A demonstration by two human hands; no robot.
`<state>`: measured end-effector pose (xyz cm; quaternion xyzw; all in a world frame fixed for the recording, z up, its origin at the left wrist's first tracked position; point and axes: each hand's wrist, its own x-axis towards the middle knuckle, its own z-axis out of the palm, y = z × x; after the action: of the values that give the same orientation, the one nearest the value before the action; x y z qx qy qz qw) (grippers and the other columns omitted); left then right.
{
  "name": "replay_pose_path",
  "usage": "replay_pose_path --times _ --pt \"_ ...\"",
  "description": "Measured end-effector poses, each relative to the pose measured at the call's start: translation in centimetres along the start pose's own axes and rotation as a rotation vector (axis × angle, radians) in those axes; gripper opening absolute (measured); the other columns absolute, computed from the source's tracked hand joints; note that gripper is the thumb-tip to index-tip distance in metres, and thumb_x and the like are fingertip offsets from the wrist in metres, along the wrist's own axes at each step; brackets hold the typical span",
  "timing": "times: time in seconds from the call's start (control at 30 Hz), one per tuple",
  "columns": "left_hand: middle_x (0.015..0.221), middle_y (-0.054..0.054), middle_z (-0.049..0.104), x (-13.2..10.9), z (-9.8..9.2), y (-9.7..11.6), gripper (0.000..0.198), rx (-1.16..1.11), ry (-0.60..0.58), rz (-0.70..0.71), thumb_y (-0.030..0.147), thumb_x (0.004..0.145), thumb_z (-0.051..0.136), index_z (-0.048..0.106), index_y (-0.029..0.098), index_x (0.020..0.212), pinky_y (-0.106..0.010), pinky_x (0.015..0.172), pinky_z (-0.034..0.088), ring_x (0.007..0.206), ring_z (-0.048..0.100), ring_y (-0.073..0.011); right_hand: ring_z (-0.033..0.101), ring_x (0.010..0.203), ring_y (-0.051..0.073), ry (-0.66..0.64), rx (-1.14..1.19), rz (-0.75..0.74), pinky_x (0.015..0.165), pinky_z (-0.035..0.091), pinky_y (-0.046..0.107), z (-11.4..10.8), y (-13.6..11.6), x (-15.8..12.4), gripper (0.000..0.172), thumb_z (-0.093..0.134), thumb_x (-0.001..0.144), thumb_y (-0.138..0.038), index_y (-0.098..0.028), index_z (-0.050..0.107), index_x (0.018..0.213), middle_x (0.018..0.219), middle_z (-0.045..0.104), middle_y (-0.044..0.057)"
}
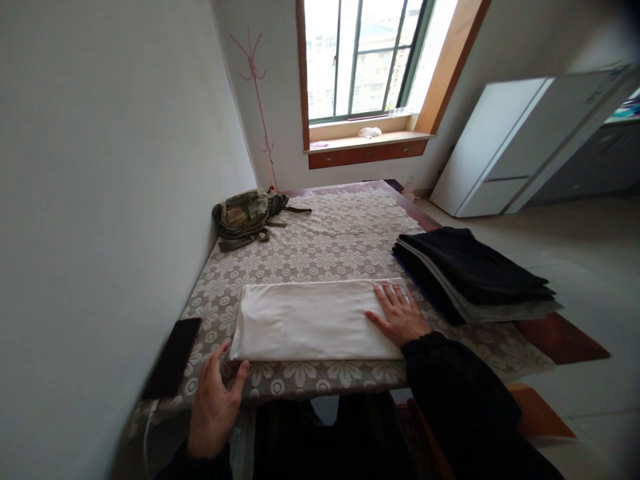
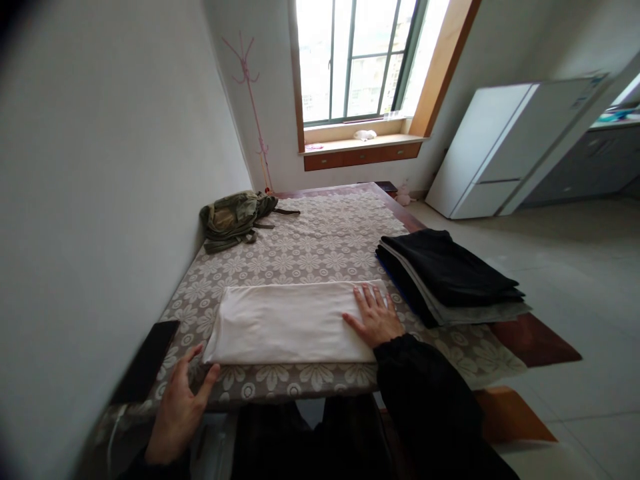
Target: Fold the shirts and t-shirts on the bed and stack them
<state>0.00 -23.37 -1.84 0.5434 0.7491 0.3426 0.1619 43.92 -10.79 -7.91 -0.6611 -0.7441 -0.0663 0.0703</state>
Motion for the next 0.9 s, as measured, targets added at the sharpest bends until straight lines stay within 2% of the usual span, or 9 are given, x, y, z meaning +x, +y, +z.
replay_pose_path --times 0.07,0.17,0.23,0.3,0.43,0.57,0.67,0.8,0.9 --pt "0.126 -0.015 0.068 -0.7 -0.5 0.2 0.073 -0.094 -0.056 -0.082 0.066 0.083 0.061 0.052 0.021 0.140 -0.055 0.097 0.056 0.113 0.068 -0.0354 0.024 0.155 0.037 -0.007 -0.003 0.002 0.124 0.017 0.057 0.0 0.0 0.0 0.080 0.029 0.098 -0.066 -0.016 0.037 0.161 0.166 0.036 0.014" --pt "0.133 -0.019 0.066 -1.8 -0.8 0.8 0.095 -0.480 -0.358 -0.262 0.068 0.081 0.066 0.029 0.024 0.157 -0.043 0.063 0.062 0.087 0.074 -0.0292 0.024 0.155 0.037 -0.002 -0.007 0.005 0.124 0.017 0.057 0.1 0.1 0.0 0.080 0.030 0.098 -0.066 -0.015 0.038 0.160 0.166 0.035 0.015" --pt "0.152 -0.021 0.052 -2.5 -0.8 1.4 0.099 -0.742 -0.519 -0.354 0.068 0.084 0.064 0.016 0.030 0.162 -0.040 0.059 0.062 0.095 0.074 -0.0298 0.024 0.155 0.036 0.005 -0.008 0.003 0.125 0.017 0.057 0.2 0.1 0.0 0.080 0.030 0.099 -0.065 -0.014 0.039 0.160 0.166 0.035 0.015" --pt "0.162 -0.017 0.042 -3.0 -0.9 1.8 0.089 -0.874 -0.575 -0.404 0.069 0.090 0.053 0.015 0.036 0.163 -0.042 0.068 0.064 0.115 0.070 -0.0327 0.024 0.155 0.036 0.012 -0.008 -0.001 0.125 0.017 0.057 0.3 0.2 0.0 0.079 0.031 0.099 -0.064 -0.014 0.039 0.159 0.166 0.035 0.015" --pt "0.164 -0.008 0.041 -3.9 -1.6 1.8 0.072 -0.858 -0.552 -0.398 0.068 0.098 0.030 0.023 0.040 0.163 -0.051 0.088 0.062 0.138 0.055 -0.0337 0.025 0.155 0.036 0.018 0.000 -0.005 0.125 0.017 0.057 0.4 0.2 0.0 0.080 0.030 0.099 -0.066 -0.016 0.037 0.161 0.166 0.035 0.014" --pt "0.167 -0.006 0.035 -4.5 -1.9 1.8 0.065 -0.950 -0.470 -0.407 0.059 0.100 0.033 0.031 0.038 0.162 -0.056 0.101 0.057 0.143 0.050 -0.0341 0.025 0.155 0.036 0.005 0.002 -0.003 0.125 0.017 0.057 0.2 0.2 0.0 0.080 0.030 0.099 -0.066 -0.016 0.035 0.162 0.167 0.034 0.015" --pt "0.164 -0.008 0.041 -4.6 -1.4 2.4 0.062 -1.019 -0.361 -0.425 0.051 0.101 0.035 0.039 0.031 0.159 -0.054 0.108 0.054 0.143 0.051 -0.0325 0.024 0.155 0.036 -0.002 -0.004 0.008 0.125 0.017 0.057 0.1 0.0 0.0 0.079 0.030 0.099 -0.065 -0.016 0.037 0.161 0.168 0.033 0.014" --pt "0.153 -0.012 0.055 -4.2 -0.6 3.3 0.050 -1.320 -0.189 -0.602 0.032 0.100 0.043 0.056 0.024 0.148 -0.044 0.106 0.057 0.135 0.059 -0.0271 0.025 0.155 0.037 -0.002 0.003 0.013 0.124 0.019 0.058 0.0 0.0 0.0 0.079 0.032 0.098 -0.064 -0.017 0.037 0.161 0.167 0.034 0.014" --pt "0.144 -0.014 0.063 -3.7 -0.3 3.6 0.047 -1.532 -0.217 -0.687 0.020 0.100 0.044 0.059 0.019 0.144 -0.039 0.097 0.061 0.124 0.067 -0.0243 0.026 0.154 0.037 0.002 0.022 0.007 0.125 0.019 0.059 0.0 0.0 0.0 0.079 0.033 0.098 -0.065 -0.017 0.036 0.161 0.166 0.036 0.014"
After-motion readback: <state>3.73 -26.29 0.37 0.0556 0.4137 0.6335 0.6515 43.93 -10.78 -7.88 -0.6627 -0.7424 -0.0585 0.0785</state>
